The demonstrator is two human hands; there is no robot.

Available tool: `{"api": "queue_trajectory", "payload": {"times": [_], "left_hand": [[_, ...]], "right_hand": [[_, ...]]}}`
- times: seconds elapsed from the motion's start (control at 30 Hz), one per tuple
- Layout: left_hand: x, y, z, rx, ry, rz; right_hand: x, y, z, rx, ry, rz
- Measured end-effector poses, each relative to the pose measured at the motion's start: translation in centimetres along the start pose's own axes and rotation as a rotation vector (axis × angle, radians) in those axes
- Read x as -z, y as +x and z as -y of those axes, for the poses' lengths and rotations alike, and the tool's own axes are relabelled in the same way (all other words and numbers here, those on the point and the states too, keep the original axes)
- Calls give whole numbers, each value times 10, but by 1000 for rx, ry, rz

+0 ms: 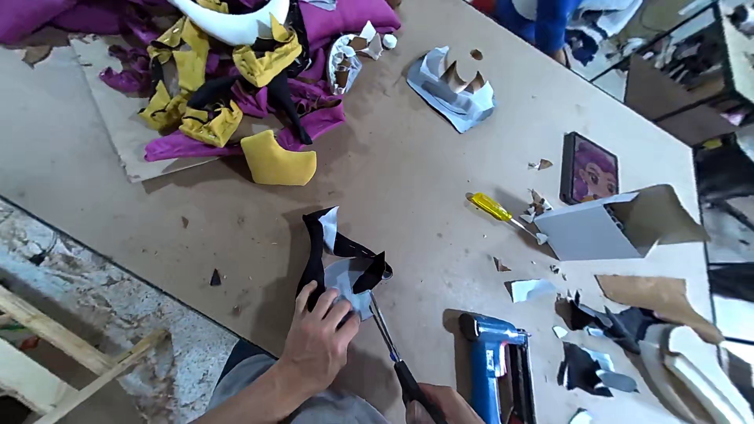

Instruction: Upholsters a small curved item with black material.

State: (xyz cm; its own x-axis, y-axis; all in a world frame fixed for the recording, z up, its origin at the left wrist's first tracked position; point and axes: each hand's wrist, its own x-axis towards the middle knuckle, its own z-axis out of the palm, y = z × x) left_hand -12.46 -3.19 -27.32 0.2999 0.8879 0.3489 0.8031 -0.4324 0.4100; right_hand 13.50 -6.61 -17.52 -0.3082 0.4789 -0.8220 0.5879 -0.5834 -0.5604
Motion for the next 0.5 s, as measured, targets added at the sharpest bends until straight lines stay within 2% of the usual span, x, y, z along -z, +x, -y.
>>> {"api": "queue_trajectory", "payload": {"times": [0.27,0.5], "left_hand": [[-11,-7,2,55,-157,-111],[-11,-7,2,82,-163,-83]], "right_hand": [[-15,16,6,-1,65,-52],[-33,24,4,36,16,-176]]}}
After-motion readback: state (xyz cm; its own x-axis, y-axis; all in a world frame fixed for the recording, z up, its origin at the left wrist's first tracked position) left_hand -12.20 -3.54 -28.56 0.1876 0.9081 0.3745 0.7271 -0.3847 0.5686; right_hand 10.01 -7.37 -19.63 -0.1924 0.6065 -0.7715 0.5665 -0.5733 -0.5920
